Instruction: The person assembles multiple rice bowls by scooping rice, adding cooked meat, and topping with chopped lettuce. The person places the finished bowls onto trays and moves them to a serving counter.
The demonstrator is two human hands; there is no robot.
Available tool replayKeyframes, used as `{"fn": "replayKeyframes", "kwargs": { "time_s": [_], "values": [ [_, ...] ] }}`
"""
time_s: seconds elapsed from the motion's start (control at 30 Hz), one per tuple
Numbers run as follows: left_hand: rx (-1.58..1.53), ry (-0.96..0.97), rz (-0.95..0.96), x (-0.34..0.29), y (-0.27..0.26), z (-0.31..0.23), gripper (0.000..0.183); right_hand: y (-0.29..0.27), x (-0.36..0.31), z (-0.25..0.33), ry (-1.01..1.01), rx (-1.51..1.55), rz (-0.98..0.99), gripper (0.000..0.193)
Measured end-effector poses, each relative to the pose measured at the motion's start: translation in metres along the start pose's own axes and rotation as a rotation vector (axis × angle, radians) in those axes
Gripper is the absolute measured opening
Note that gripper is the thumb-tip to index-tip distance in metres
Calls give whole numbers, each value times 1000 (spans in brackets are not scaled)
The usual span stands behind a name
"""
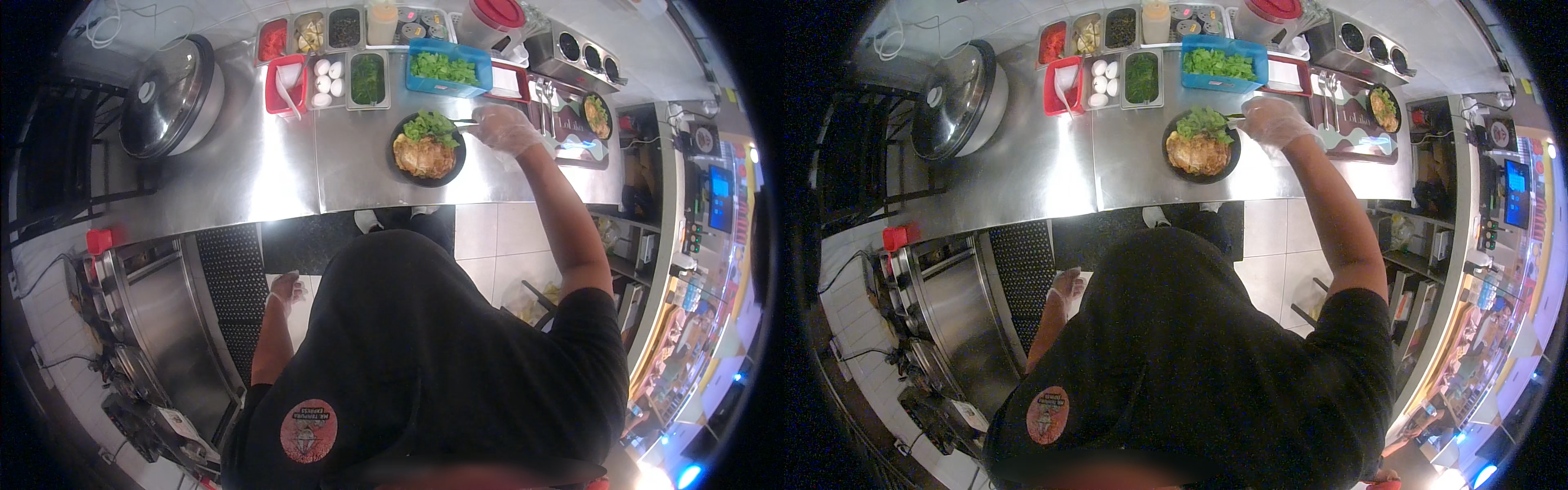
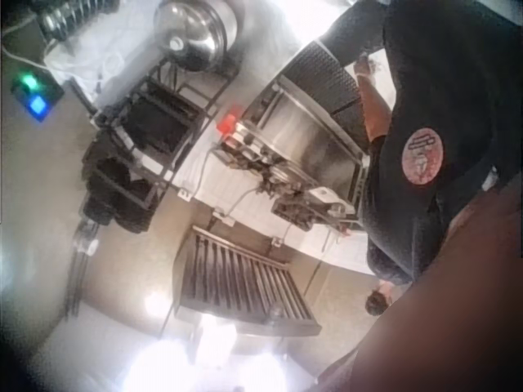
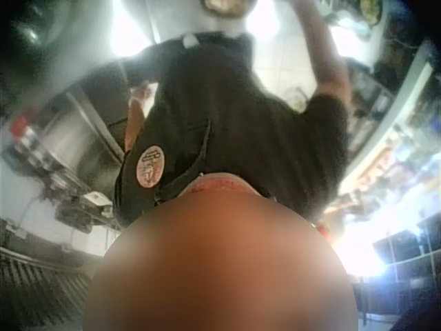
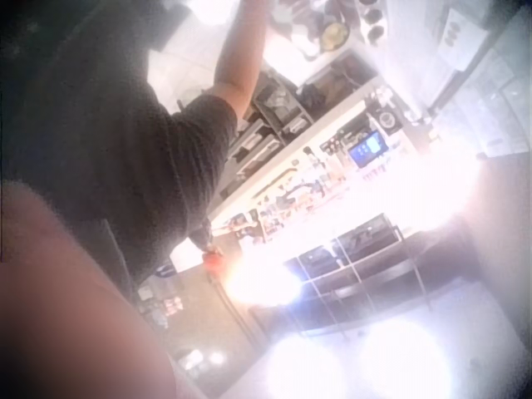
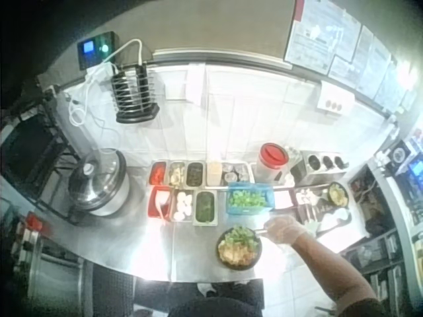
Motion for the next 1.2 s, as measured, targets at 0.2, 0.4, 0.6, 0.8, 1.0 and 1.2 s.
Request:
{"fn": "replayKeyframes", "kwargs": {
  "time_s": [0.2,0.4,0.6,0.8,1.0,1.2],
  "values": [
    [108,152,-137,-51,24,-49,21,-17,-2,-3,42,5,-2,43],
    [133,145,-137,-41,19,-52,22,-3,10,18,67,13,30,43],
    [57,120,-75,-30,10,-44,21,1,3,29,27,42,68,41],
    [18,35,-39,-18,-1,-21,22,-28,1,33,77,29,71,49],
    [70,63,-94,-13,0,-9,28,-23,7,12,130,3,103,53],
    [82,75,-55,-8,12,-14,29,-3,-8,31,128,53,58,48]
  ]
}}
Point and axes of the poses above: each hand's wrist, its own x-axis towards the middle knuckle, its own y-axis out of the palm, z = x × y, the point moved 1 cm from there along x, towards the middle knuckle, and after that the axes turned 15 degrees about -z, right-handed, at the moved point
